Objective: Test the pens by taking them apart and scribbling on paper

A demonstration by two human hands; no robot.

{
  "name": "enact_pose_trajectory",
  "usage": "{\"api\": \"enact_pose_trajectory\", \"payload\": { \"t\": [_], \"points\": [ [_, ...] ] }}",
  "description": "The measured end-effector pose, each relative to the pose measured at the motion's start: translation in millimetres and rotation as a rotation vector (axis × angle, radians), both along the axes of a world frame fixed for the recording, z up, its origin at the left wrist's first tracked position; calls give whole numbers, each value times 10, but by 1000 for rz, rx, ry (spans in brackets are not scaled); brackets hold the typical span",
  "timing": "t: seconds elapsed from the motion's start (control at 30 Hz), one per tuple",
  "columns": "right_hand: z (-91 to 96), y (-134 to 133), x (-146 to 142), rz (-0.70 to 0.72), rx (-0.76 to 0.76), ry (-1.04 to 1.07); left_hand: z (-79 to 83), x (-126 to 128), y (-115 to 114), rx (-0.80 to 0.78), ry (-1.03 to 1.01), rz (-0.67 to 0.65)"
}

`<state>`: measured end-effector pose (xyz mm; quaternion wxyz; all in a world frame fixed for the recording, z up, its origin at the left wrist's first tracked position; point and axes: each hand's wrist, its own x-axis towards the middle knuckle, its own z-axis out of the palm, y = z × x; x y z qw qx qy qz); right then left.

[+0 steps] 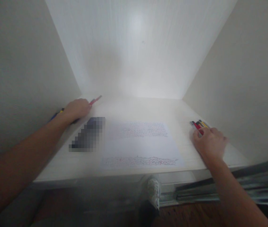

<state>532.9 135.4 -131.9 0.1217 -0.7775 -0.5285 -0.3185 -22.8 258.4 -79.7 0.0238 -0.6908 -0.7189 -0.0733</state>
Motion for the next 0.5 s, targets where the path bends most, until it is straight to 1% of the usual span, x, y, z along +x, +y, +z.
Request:
{"api": "enact_pose_trajectory", "payload": {
  "t": [0.07,0.1,0.17,0.2,0.23,0.27,0.3,0.37,0.4,0.43,0.47,0.5],
  "points": [
    [-1,10,23,29,36,16,118,110,-77,117,-18,-11],
    [1,16,36,43,68,28,179,203,-133,206,-58,-51],
    [19,18,28,96,145,64,279,475,-295,293,-111,-140],
    [36,10,-10,140,192,102,308,651,-403,330,-195,-227],
    [59,-8,-80,199,234,166,317,847,-529,333,-287,-331],
    [86,-37,-186,280,264,255,306,1051,-668,325,-373,-421],
    [117,-75,-327,358,280,389,275,1253,-813,299,-447,-517],
    [180,-163,-690,568,210,712,166,1601,-1093,167,-538,-724],
    [211,-202,-889,677,156,861,98,1729,-1210,105,-540,-795],
    [239,-230,-1082,775,103,1003,29,1819,-1303,58,-514,-846],
    [264,-244,-1256,851,69,1128,-36,1873,-1367,22,-491,-865],
    [283,-240,-1402,894,39,1248,-95,1895,-1401,11,-487,-848]
  ]
}}
